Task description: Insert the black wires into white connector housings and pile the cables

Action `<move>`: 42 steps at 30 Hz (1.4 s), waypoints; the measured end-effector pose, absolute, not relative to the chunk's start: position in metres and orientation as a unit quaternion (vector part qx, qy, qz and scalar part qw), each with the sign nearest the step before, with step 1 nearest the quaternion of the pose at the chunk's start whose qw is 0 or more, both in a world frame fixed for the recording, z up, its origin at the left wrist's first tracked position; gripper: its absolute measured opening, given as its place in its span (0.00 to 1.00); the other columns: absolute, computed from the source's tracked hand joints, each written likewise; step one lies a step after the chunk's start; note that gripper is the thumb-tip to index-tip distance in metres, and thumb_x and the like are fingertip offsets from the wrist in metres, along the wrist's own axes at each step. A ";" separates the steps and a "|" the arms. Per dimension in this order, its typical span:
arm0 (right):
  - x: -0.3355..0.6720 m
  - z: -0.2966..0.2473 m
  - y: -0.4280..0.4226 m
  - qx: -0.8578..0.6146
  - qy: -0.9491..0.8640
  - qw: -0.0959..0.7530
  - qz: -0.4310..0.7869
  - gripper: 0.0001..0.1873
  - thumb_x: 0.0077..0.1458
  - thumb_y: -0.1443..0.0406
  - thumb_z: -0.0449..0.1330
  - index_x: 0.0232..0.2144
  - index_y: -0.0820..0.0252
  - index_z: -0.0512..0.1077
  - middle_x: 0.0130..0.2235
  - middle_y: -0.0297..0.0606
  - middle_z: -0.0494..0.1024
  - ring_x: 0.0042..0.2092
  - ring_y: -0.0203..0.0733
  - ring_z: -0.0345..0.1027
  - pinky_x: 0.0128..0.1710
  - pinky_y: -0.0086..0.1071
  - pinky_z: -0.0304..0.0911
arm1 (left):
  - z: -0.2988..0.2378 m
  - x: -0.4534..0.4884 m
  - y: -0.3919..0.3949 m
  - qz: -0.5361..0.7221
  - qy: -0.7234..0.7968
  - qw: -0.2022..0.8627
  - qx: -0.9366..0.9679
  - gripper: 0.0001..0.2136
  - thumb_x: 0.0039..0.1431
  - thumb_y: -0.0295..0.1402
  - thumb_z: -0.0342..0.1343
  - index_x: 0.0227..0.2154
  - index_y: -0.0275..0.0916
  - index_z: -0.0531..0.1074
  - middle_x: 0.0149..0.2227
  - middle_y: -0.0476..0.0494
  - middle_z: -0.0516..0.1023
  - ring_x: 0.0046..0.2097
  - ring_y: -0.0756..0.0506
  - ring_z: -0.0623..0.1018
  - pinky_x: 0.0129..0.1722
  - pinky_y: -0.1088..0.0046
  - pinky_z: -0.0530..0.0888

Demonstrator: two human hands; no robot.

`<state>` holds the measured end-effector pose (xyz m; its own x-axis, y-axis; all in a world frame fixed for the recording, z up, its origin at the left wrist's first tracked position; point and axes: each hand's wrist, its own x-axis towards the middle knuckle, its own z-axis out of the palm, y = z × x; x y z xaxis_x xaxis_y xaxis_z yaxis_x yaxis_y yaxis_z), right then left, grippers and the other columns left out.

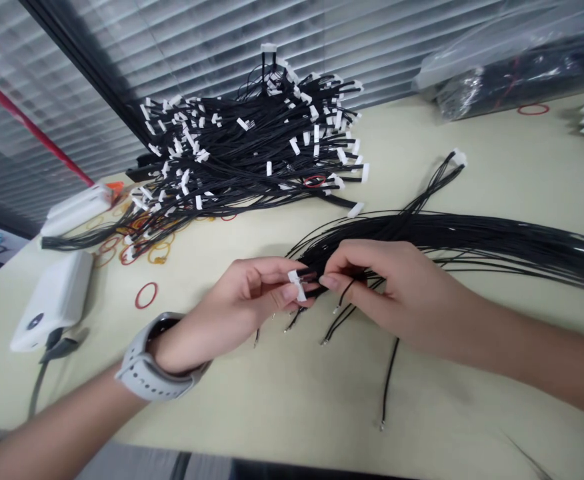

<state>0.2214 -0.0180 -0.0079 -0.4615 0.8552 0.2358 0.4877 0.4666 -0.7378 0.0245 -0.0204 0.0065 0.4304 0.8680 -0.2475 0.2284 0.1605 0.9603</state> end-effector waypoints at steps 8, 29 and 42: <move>0.220 -0.014 -0.018 -0.391 -0.816 0.316 0.284 0.09 0.50 0.76 0.51 0.26 0.60 0.65 0.25 0.29 0.68 0.26 0.29 0.57 0.24 0.25 0.50 | 0.007 0.028 -0.024 0.259 0.462 0.599 0.600 0.07 0.55 0.24 0.54 0.36 0.35 0.74 0.34 0.45 0.80 0.35 0.51 0.77 0.36 0.77 0.74; 0.220 -0.017 -0.016 -0.339 -0.822 0.378 0.258 0.09 0.53 0.76 0.50 0.30 0.60 0.67 0.30 0.30 0.69 0.30 0.28 0.60 0.27 0.22 0.54 | 0.008 0.027 -0.019 0.260 0.463 0.635 0.560 0.07 0.57 0.26 0.53 0.39 0.33 0.72 0.34 0.44 0.77 0.36 0.51 0.76 0.37 0.78 0.73; 0.222 -0.012 -0.022 -0.413 -0.805 0.402 0.139 0.07 0.58 0.68 0.49 0.29 0.62 0.63 0.32 0.35 0.67 0.34 0.32 0.61 0.32 0.25 0.56 | 0.005 0.024 -0.017 0.303 0.446 0.605 0.585 0.06 0.58 0.25 0.53 0.38 0.34 0.72 0.33 0.47 0.76 0.35 0.54 0.75 0.38 0.81 0.72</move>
